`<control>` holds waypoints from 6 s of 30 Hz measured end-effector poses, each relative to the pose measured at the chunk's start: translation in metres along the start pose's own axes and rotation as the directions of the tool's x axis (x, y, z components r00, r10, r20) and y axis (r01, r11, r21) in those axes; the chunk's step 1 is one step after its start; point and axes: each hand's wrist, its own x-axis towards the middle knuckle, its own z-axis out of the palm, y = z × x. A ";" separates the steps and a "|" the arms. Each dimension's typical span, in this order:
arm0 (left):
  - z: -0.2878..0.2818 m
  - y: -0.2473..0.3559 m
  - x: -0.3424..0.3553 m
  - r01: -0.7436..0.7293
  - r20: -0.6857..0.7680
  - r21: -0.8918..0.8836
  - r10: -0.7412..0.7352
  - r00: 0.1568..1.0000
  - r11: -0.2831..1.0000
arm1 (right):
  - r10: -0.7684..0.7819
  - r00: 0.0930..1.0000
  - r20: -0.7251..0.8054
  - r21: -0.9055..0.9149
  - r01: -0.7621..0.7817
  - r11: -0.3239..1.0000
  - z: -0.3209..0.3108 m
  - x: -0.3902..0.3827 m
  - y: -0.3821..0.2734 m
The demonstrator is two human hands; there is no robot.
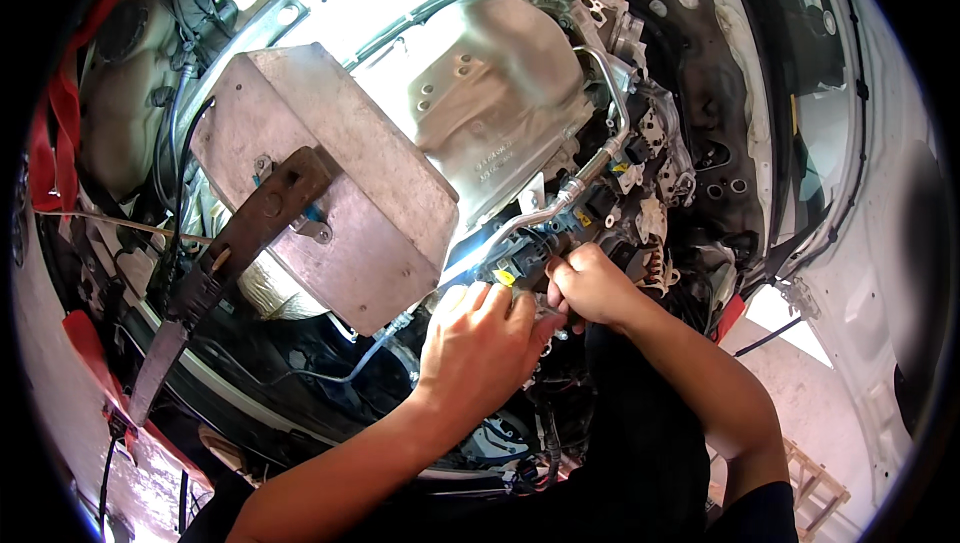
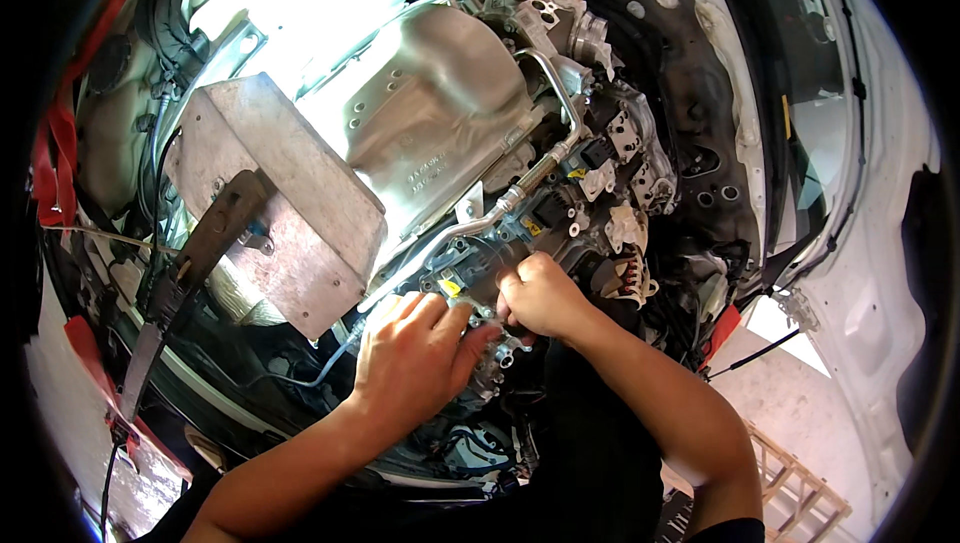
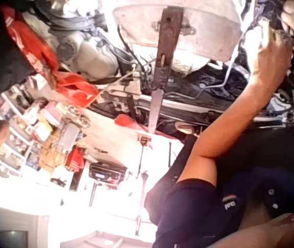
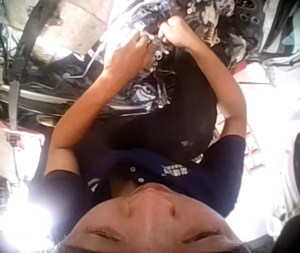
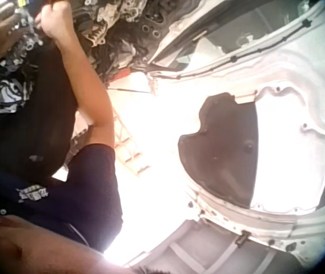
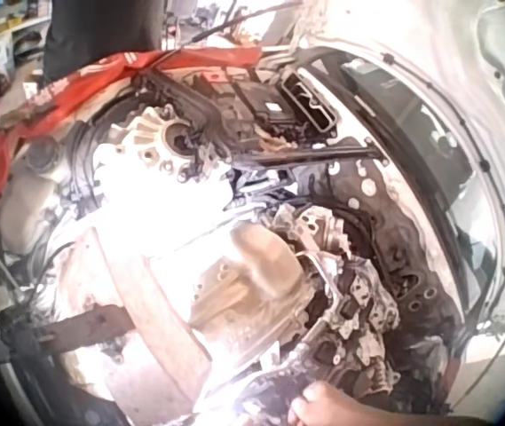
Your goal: The person connects electrical wires and connectors to an engine's fuel rail and surrounding components by hand.
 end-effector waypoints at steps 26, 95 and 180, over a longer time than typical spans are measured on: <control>-0.024 -0.002 0.056 -0.168 0.227 0.519 0.054 0.972 0.838 | -0.090 0.994 0.060 -0.121 0.097 0.988 0.006 -0.003 0.008; -0.034 0.006 0.108 -0.785 0.732 0.603 0.295 0.615 0.140 | -0.606 0.653 0.454 -0.613 0.723 0.319 -0.003 -0.018 0.010; -0.015 0.120 0.085 0.641 0.041 -0.195 -0.647 0.761 0.742 | -0.496 0.338 0.800 0.487 0.120 0.865 -0.191 0.040 -0.033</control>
